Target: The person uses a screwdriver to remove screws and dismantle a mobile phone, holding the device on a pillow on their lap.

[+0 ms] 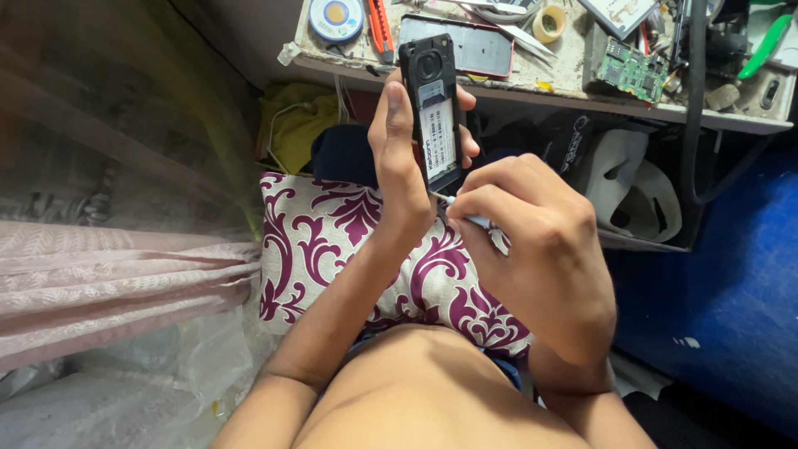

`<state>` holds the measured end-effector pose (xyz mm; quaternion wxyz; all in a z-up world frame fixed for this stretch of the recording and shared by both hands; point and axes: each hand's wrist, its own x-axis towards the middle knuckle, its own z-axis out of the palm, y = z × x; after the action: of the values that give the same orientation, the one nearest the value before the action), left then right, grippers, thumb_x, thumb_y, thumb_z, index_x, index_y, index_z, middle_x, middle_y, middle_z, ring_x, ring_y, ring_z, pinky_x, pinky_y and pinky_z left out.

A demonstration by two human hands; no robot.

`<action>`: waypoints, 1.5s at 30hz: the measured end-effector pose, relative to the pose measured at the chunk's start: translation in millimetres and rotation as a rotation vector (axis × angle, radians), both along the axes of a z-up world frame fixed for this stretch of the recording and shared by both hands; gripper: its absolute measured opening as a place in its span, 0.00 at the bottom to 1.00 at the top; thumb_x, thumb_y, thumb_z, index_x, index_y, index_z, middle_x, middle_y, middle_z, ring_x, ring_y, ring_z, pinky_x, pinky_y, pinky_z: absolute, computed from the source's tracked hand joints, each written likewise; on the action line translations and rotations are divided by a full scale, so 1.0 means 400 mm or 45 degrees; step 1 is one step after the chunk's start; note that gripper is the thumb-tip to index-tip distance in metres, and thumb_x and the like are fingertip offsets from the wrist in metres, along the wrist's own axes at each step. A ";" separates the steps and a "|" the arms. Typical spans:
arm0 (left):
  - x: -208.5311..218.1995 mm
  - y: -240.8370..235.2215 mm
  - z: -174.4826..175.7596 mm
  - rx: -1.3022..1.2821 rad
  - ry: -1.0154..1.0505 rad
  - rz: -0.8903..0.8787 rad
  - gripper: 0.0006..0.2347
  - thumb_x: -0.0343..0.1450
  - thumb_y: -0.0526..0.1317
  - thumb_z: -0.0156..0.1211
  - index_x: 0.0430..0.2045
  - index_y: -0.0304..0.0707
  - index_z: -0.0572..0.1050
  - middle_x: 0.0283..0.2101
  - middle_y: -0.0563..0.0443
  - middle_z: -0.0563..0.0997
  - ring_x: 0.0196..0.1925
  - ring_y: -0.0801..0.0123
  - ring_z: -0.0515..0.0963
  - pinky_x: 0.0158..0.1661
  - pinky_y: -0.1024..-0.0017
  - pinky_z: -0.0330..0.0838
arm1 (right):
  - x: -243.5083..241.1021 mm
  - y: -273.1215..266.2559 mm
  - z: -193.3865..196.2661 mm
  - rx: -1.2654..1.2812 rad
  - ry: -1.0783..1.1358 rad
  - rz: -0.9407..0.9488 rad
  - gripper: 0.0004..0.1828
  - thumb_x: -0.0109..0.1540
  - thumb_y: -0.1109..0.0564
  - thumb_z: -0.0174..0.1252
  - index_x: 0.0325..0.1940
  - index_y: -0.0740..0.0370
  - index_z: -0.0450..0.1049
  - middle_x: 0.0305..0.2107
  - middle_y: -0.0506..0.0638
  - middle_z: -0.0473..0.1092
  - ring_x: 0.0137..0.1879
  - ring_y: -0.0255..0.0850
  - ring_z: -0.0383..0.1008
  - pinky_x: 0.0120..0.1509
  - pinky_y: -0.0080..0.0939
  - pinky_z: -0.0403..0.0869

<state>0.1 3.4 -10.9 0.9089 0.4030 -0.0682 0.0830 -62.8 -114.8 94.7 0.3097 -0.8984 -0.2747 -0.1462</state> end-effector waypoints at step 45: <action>-0.003 0.010 -0.015 -0.020 0.025 0.012 0.24 0.82 0.59 0.38 0.50 0.33 0.69 0.43 0.44 0.79 0.31 0.69 0.80 0.28 0.73 0.75 | 0.012 -0.010 -0.008 -0.078 0.105 -0.021 0.12 0.61 0.59 0.70 0.45 0.65 0.77 0.35 0.57 0.76 0.38 0.50 0.80 0.41 0.44 0.75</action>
<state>-0.9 7.2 -16.8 0.9122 0.3970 -0.0567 0.0837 -57.9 -118.6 91.7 0.2919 -0.9150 -0.2587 -0.1029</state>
